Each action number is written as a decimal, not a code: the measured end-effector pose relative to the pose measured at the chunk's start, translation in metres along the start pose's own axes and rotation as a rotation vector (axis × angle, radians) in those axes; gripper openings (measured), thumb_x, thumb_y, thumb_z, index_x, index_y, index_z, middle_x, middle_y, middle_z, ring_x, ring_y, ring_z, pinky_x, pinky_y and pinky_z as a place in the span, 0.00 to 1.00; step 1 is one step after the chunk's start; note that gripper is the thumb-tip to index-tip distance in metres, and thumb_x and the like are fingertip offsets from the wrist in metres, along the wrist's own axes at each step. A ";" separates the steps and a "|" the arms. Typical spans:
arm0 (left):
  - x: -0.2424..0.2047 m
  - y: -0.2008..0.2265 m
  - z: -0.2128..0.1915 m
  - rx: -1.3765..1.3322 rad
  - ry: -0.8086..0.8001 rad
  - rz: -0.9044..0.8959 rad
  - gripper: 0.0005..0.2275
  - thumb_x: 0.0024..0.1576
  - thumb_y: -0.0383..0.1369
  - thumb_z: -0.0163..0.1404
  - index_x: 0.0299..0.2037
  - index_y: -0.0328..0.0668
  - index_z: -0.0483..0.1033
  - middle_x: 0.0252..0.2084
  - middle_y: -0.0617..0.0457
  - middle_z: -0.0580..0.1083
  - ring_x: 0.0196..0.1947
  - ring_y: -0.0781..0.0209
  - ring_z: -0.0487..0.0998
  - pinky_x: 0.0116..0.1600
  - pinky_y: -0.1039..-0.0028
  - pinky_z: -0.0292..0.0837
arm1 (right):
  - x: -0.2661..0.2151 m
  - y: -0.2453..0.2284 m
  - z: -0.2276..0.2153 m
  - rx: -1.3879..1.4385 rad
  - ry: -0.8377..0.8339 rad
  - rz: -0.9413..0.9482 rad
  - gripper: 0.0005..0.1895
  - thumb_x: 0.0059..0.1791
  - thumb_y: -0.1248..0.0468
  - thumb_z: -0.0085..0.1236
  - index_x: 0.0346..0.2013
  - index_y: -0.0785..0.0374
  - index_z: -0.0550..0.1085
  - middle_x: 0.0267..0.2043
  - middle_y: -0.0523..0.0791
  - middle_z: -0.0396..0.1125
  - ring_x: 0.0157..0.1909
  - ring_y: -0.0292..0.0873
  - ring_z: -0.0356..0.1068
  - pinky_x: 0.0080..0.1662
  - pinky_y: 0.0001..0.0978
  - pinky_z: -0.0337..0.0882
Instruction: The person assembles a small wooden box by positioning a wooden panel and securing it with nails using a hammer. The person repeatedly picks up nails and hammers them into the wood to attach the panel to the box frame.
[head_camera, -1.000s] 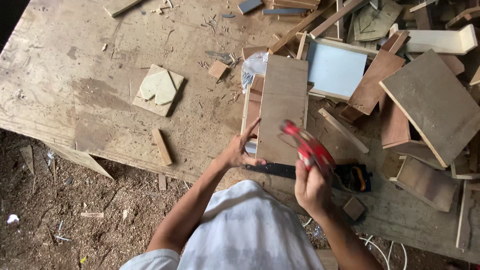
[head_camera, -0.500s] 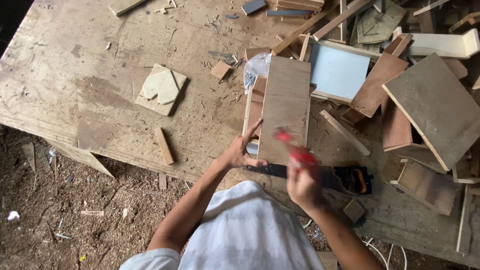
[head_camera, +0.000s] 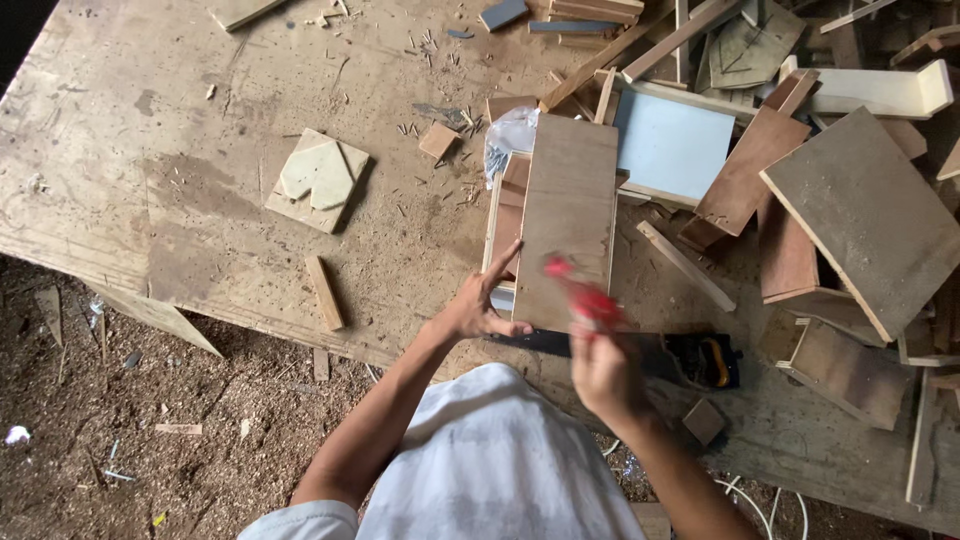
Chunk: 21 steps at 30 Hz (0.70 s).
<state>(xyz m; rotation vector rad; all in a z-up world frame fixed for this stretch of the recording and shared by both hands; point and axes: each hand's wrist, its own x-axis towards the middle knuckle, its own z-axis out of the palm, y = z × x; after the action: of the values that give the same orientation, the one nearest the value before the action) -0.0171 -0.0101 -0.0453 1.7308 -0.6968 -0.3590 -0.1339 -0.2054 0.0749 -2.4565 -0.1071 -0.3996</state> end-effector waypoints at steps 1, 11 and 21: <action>0.002 0.000 0.001 0.005 0.002 0.013 0.59 0.40 0.60 0.64 0.79 0.41 0.43 0.68 0.30 0.68 0.59 0.34 0.78 0.68 0.50 0.69 | -0.001 0.005 0.008 -0.066 -0.123 0.087 0.16 0.57 0.58 0.48 0.38 0.69 0.74 0.20 0.55 0.68 0.22 0.54 0.72 0.25 0.46 0.67; -0.002 -0.001 -0.001 0.012 0.010 -0.034 0.60 0.39 0.59 0.65 0.79 0.44 0.43 0.57 0.29 0.76 0.57 0.33 0.79 0.66 0.52 0.71 | 0.006 0.052 0.028 0.158 -0.362 0.415 0.23 0.58 0.49 0.45 0.27 0.63 0.70 0.17 0.47 0.65 0.17 0.43 0.66 0.20 0.37 0.64; -0.005 -0.017 -0.005 -0.059 -0.011 -0.008 0.60 0.40 0.59 0.66 0.79 0.42 0.44 0.57 0.31 0.75 0.58 0.36 0.78 0.65 0.52 0.71 | 0.085 0.075 0.063 1.213 -0.368 0.748 0.19 0.58 0.50 0.48 0.28 0.58 0.63 0.16 0.38 0.53 0.13 0.35 0.57 0.17 0.28 0.58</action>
<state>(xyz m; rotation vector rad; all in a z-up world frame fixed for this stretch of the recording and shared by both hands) -0.0136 -0.0003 -0.0609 1.6773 -0.6812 -0.3911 -0.0239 -0.2289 0.0102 -1.1914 0.3243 0.3768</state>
